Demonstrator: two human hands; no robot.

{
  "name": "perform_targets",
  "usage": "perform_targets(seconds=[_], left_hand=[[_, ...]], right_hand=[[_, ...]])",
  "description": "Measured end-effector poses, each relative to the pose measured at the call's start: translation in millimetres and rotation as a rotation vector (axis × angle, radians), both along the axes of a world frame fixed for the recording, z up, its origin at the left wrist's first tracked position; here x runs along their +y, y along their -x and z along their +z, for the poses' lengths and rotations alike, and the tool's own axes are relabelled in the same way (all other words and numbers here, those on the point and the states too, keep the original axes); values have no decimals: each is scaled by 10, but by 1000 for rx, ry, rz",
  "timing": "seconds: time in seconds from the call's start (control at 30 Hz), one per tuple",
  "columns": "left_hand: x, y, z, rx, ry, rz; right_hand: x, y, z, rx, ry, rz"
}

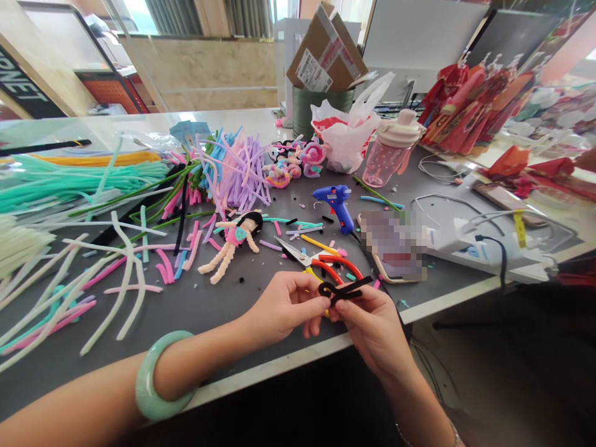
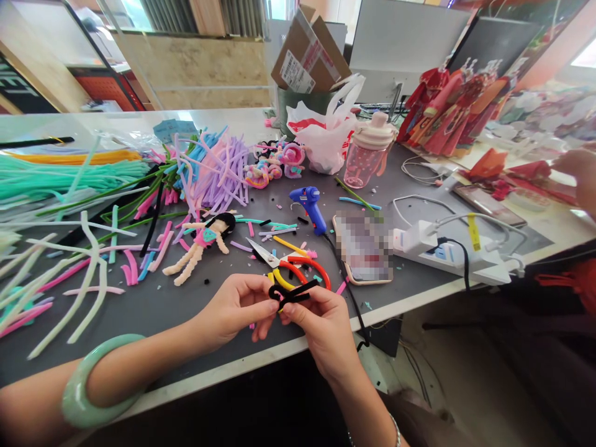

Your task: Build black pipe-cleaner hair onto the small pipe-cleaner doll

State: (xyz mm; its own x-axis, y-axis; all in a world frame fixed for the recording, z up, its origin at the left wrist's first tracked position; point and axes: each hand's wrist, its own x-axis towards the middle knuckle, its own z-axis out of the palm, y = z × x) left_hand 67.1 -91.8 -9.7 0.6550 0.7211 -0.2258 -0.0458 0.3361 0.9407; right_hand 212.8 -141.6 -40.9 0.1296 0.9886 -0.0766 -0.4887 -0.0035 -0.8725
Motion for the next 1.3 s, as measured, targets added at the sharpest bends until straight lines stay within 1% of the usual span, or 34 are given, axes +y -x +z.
perform_targets(seconds=[0.27, 0.47, 0.63, 0.83, 1.0, 1.17, 1.3], left_hand=[[14, 7, -16, 67, 6, -38], [18, 7, 3, -11, 1, -40], [22, 11, -20, -74, -5, -4], [-4, -10, -8, -110, -103, 105], [-28, -26, -3, -159, -146, 82], [-21, -35, -7, -143, -99, 118], [-17, -40, -14, -133, -56, 158]], right_hand=[[-31, -19, -19, -45, 3, -24], [-27, -10, 10, -18, 8, -32], [-22, 4, 35, 6, 27, -50], [-28, 19, 40, 46, 45, -31], [-32, 37, 59, 64, 52, 1], [-35, 36, 54, 63, 54, -6], [-45, -7, -35, 3, 31, -31]])
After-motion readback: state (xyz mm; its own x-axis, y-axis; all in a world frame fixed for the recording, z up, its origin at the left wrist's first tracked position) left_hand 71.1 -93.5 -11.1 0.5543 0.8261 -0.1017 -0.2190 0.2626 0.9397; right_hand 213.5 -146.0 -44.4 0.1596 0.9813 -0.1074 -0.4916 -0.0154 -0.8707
